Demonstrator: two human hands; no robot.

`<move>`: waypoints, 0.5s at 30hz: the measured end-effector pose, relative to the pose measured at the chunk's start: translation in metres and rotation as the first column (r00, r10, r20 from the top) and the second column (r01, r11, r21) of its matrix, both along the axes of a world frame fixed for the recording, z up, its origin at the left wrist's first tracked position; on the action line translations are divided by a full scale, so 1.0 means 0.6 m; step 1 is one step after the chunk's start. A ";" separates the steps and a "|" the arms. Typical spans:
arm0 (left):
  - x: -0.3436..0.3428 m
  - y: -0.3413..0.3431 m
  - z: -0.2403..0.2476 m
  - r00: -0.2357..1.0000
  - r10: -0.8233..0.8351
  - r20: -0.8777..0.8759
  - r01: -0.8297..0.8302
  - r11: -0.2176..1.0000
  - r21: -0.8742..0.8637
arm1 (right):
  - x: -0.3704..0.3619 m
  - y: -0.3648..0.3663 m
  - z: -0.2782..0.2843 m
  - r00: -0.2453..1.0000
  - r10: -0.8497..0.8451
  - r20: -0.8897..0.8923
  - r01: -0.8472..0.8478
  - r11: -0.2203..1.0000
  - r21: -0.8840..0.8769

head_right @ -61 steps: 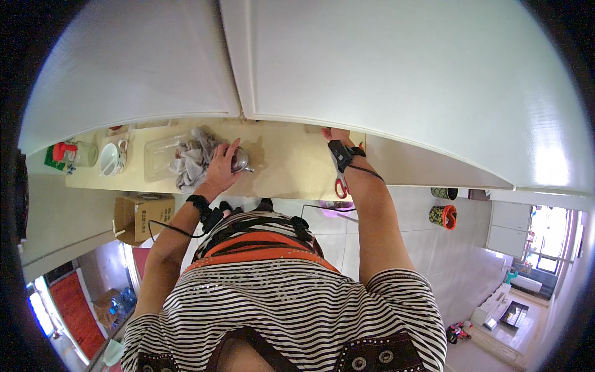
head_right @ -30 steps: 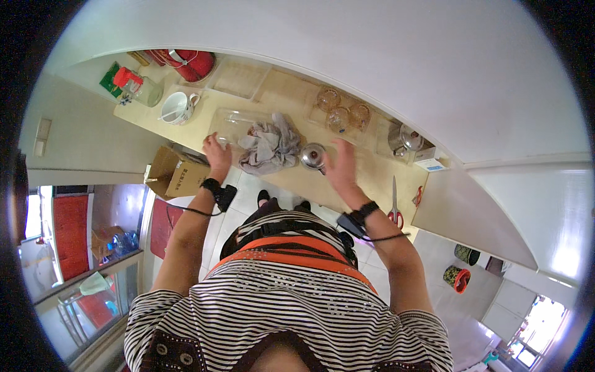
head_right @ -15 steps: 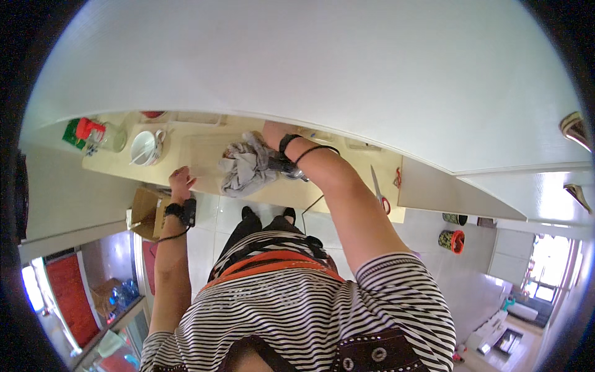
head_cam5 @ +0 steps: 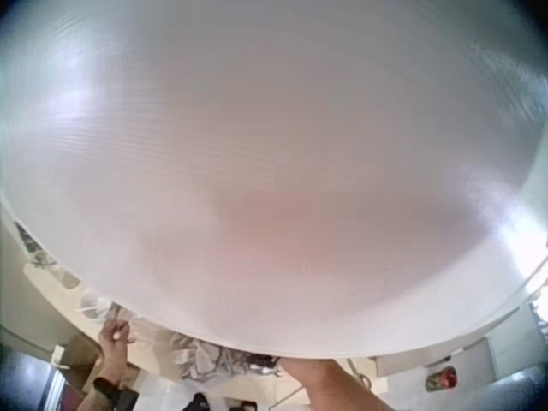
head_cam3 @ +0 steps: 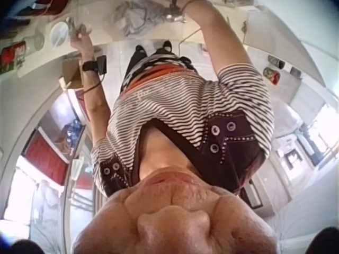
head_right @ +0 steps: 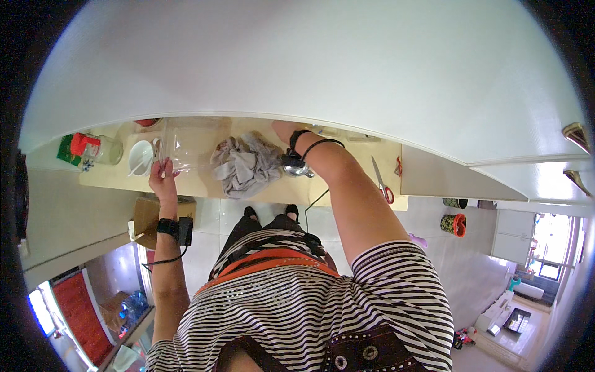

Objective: Cleaning various surfaces in a home including kitchen counters, cabinets, a water dispenser, and a wall clock with a cloth.

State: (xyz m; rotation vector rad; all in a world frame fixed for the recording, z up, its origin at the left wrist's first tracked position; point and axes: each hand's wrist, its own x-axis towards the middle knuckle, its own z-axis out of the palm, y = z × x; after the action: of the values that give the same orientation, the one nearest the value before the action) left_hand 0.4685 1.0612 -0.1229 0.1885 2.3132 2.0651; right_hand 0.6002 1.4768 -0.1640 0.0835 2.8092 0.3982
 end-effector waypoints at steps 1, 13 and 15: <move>-0.008 0.011 0.005 1.000 -0.015 -0.006 0.015 1.000 0.005 | 0.007 0.017 -0.013 1.000 -0.015 -0.006 0.015 1.000 0.005; -0.045 0.095 0.024 0.999 -0.034 -0.032 0.039 0.984 0.174 | -0.021 -0.032 0.020 0.958 -0.284 -0.044 0.239 0.873 -0.425; -0.043 0.103 0.025 0.999 -0.016 -0.031 0.025 0.946 0.323 | -0.015 -0.100 0.047 0.936 -0.305 -0.175 0.121 0.744 -0.657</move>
State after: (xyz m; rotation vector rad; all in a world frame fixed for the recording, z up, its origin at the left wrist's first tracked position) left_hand 0.4426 1.1232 -0.1079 0.2499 1.9591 2.4331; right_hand 0.5909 1.4168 -0.1355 0.3312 2.9815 -0.6908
